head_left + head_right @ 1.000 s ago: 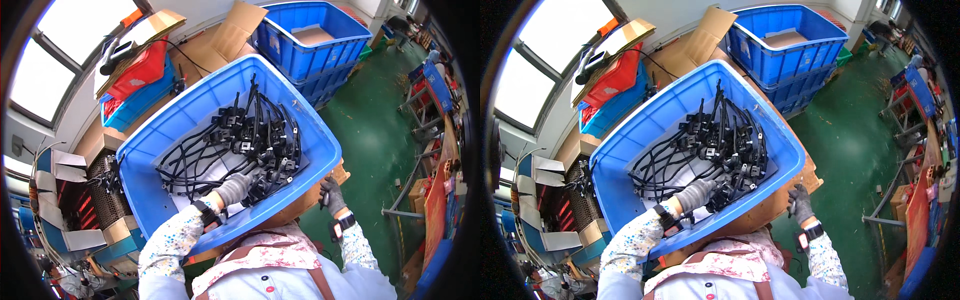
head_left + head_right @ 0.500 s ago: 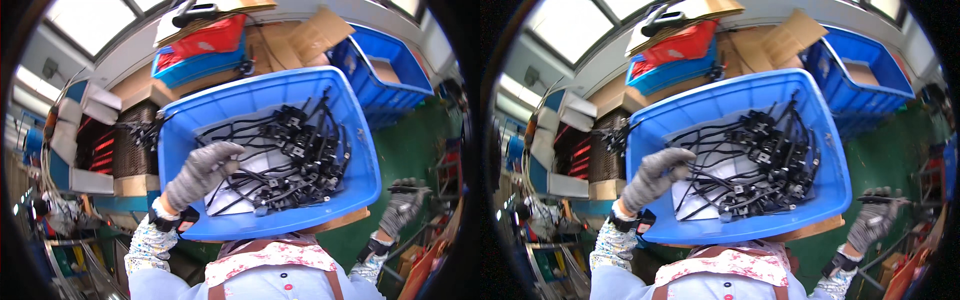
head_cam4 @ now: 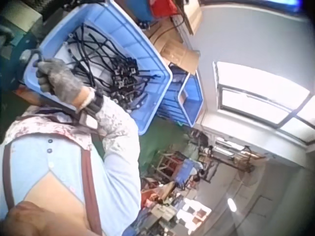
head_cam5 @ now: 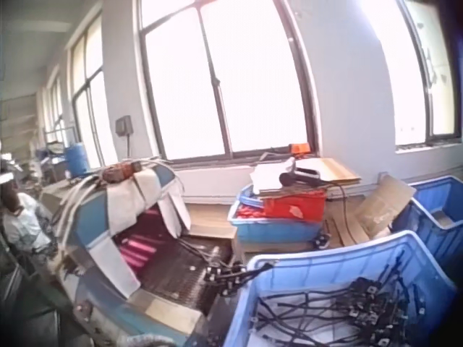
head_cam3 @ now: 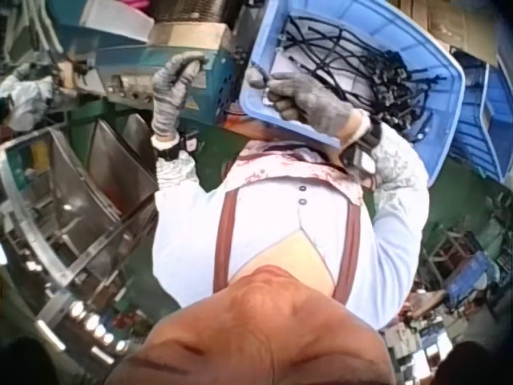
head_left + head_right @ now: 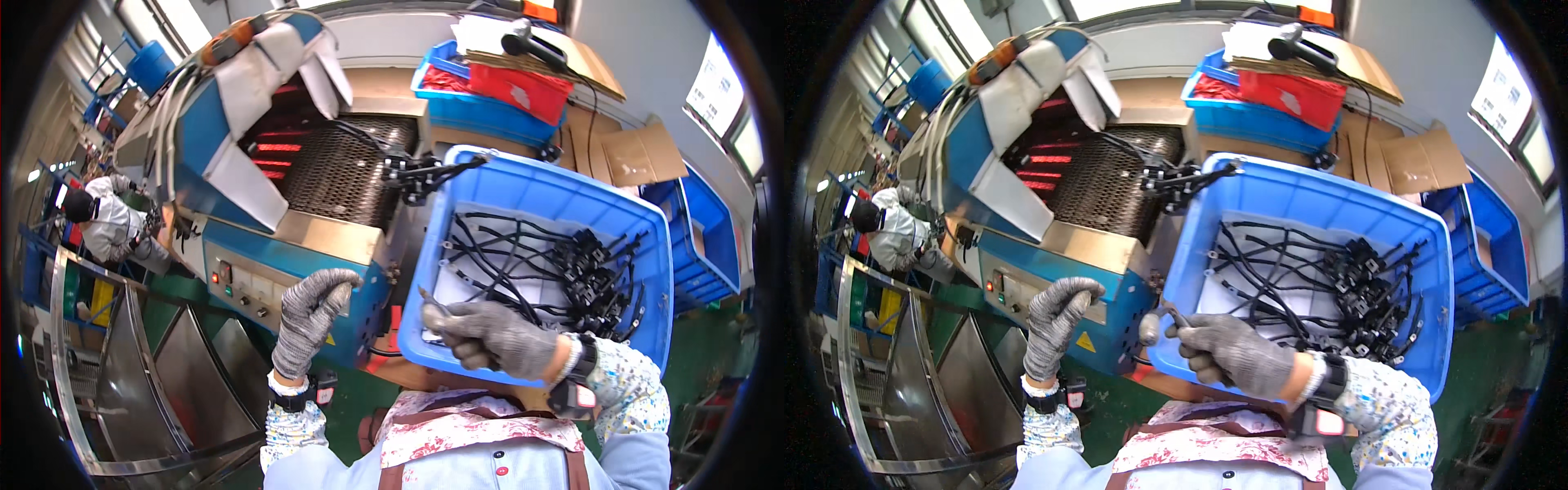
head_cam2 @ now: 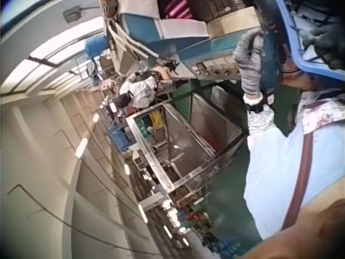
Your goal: The recorder uses a heat gun to process or shrink wrap components of mechanical assemblies and organizes them in a bin.
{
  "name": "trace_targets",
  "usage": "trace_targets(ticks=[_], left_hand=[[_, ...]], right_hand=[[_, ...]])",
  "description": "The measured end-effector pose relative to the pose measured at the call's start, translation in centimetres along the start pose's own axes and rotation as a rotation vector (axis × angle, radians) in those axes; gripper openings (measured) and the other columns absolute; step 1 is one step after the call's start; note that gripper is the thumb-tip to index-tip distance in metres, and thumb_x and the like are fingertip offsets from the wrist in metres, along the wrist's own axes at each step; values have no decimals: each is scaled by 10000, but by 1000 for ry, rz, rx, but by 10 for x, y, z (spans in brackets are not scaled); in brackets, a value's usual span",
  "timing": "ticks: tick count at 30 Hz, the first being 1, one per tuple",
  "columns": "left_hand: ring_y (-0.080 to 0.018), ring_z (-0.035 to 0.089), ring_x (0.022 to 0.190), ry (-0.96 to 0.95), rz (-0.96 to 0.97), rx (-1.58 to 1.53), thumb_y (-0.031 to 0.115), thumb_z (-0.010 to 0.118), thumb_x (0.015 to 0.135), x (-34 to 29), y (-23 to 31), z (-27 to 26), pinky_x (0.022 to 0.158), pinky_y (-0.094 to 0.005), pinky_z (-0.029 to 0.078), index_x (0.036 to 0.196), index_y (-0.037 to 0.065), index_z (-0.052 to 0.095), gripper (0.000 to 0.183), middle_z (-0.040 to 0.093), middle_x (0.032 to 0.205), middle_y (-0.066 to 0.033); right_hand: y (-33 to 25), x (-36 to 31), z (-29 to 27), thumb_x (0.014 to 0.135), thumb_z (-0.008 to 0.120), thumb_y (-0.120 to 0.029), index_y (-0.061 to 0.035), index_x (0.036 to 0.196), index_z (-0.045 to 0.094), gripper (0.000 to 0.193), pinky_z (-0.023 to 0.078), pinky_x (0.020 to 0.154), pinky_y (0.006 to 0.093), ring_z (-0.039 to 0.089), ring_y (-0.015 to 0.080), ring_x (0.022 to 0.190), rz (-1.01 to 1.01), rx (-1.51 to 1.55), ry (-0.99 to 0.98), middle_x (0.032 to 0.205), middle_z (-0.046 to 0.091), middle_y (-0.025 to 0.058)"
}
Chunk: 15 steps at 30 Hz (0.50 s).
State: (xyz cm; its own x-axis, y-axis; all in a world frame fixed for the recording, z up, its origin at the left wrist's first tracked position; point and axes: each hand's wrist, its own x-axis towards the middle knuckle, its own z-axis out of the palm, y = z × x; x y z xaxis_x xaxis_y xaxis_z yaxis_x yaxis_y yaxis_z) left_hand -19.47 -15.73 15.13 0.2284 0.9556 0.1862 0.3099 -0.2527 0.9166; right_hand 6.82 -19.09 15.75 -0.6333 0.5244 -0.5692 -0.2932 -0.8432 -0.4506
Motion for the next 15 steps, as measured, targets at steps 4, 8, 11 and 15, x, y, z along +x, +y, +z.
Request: trace_targets(ticks=[4,8,11,15], left_hand=[[-130,611,838,47,-85,-4,112,589,860,-26,-29,-32,779,-269,481,954,0,629,152,663,867,-70],[-144,629,783,58,-164,89,95,594,847,-43,-35,-61,702,-267,490,943,32,637,122,660,838,-73],[-161,634,772,51,-157,55,82,600,837,-39,-49,-64,694,-275,492,935,35,640,116,659,837,-83],[-189,637,759,15,-50,56,53,603,822,-23,-62,-64,691,-280,489,934,42,642,119,653,826,-95]], right_hand=[[-2,84,12,848,459,-88,-12,949,482,128,434,412,286,509,152,502,-118,-616,183,628,489,58],[-11,125,34,811,540,-116,0,1040,474,265,484,533,365,593,259,595,-148,-1410,308,718,584,163],[5,173,-23,727,679,-246,-5,858,587,290,485,586,369,604,305,614,-462,-1786,91,688,609,164],[10,185,-34,629,743,-329,-24,773,644,351,479,676,372,593,321,696,-737,-1874,-136,710,614,179]])
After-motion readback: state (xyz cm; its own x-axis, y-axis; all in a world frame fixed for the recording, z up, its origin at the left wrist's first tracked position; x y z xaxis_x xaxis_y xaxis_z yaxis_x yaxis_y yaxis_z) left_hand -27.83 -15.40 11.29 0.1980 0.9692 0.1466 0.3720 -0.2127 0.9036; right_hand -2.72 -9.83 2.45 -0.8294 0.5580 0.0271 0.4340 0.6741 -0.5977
